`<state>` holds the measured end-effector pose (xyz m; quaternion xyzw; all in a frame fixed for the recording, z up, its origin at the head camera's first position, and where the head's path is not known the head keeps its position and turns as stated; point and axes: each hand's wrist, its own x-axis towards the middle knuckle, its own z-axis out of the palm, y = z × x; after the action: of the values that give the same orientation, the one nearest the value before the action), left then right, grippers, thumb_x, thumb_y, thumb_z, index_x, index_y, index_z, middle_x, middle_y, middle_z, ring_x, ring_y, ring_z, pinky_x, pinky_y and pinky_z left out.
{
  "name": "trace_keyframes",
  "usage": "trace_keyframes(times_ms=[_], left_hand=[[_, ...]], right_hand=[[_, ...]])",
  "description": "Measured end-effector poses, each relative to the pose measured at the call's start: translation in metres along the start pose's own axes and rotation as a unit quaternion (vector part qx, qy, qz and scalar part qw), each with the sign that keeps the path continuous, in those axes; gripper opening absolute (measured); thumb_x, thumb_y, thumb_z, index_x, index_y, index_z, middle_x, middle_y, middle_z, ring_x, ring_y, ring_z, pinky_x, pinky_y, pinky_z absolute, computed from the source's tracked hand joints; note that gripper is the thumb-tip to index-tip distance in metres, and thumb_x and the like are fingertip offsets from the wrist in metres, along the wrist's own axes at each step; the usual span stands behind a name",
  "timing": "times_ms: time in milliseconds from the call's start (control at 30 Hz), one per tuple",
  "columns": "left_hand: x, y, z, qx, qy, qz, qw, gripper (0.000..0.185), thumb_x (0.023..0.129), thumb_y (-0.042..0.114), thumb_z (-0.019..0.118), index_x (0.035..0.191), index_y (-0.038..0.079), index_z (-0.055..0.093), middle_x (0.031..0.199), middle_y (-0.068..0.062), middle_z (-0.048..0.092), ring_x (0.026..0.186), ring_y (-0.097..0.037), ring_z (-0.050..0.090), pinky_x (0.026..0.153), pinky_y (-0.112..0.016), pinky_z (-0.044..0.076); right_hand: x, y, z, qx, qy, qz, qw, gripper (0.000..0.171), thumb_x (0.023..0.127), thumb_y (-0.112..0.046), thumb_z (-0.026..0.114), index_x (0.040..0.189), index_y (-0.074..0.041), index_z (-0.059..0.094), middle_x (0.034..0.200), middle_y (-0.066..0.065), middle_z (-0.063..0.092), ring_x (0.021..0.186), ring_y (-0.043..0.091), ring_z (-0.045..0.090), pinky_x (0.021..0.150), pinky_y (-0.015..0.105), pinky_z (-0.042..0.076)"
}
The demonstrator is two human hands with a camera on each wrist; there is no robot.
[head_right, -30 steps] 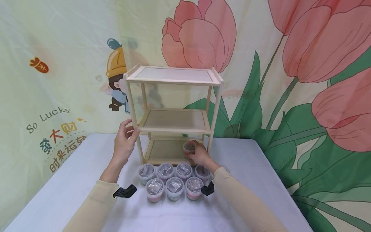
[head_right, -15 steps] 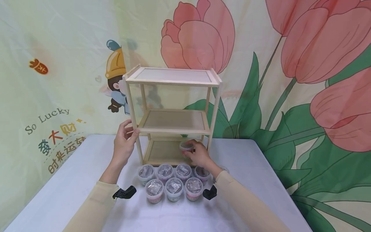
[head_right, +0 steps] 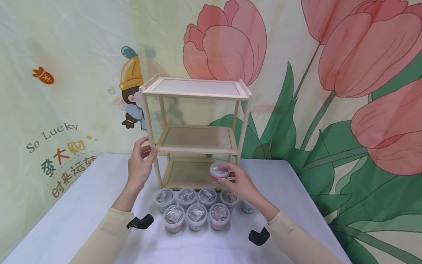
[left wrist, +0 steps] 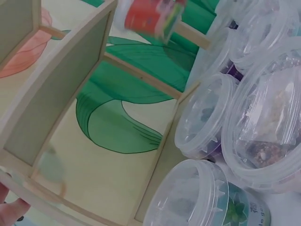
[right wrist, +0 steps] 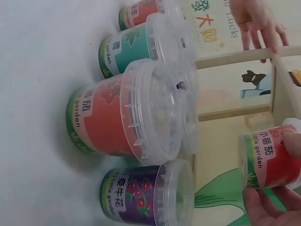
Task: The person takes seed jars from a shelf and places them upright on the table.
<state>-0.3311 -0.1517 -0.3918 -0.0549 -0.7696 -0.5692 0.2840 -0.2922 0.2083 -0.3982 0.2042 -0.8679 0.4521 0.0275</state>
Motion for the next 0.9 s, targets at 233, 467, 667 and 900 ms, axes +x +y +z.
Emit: trace_keyframes(times_ms=[233,467,667,900], left_hand=[[0.000,0.002,0.001,0.013,0.013,0.007,0.9998,0.047,0.106,0.021,0.067,0.151,0.021,0.053,0.131,-0.020,0.070,0.121,-0.041,0.069,0.094,-0.061,0.057],[-0.001,0.005,0.000,0.014,0.011,0.002,0.9998,0.048,0.105,0.020,0.068,0.150,0.024,0.053,0.132,-0.019,0.069,0.121,-0.039,0.068,0.095,-0.060,0.057],[-0.003,0.003,-0.003,0.009,0.013,0.005,0.9999,0.048,0.105,0.021,0.068,0.151,0.023,0.053,0.131,-0.019,0.069,0.121,-0.039,0.068,0.095,-0.060,0.057],[-0.002,0.001,-0.001,0.001,0.000,0.005,1.0000,0.049,0.106,0.021,0.067,0.152,0.023,0.052,0.132,-0.019,0.068,0.122,-0.040,0.067,0.096,-0.061,0.056]], right_hand=[[-0.036,-0.003,-0.023,-0.020,0.014,-0.011,1.000,0.042,0.098,-0.014,0.078,0.137,-0.016,0.064,0.139,0.014,0.063,0.117,0.032,0.069,0.093,0.039,0.061],[-0.066,0.003,-0.033,0.001,0.029,0.001,1.000,0.042,0.097,-0.011,0.078,0.136,-0.013,0.064,0.139,0.014,0.061,0.119,0.031,0.064,0.095,0.036,0.060],[-0.084,0.012,-0.031,0.008,0.045,-0.018,0.999,0.040,0.096,-0.012,0.079,0.134,-0.012,0.065,0.133,0.010,0.065,0.107,0.018,0.064,0.088,0.026,0.060],[-0.102,0.029,-0.025,0.002,0.063,-0.016,0.998,0.041,0.095,-0.010,0.080,0.134,-0.011,0.066,0.134,0.013,0.064,0.105,0.010,0.066,0.086,0.027,0.061]])
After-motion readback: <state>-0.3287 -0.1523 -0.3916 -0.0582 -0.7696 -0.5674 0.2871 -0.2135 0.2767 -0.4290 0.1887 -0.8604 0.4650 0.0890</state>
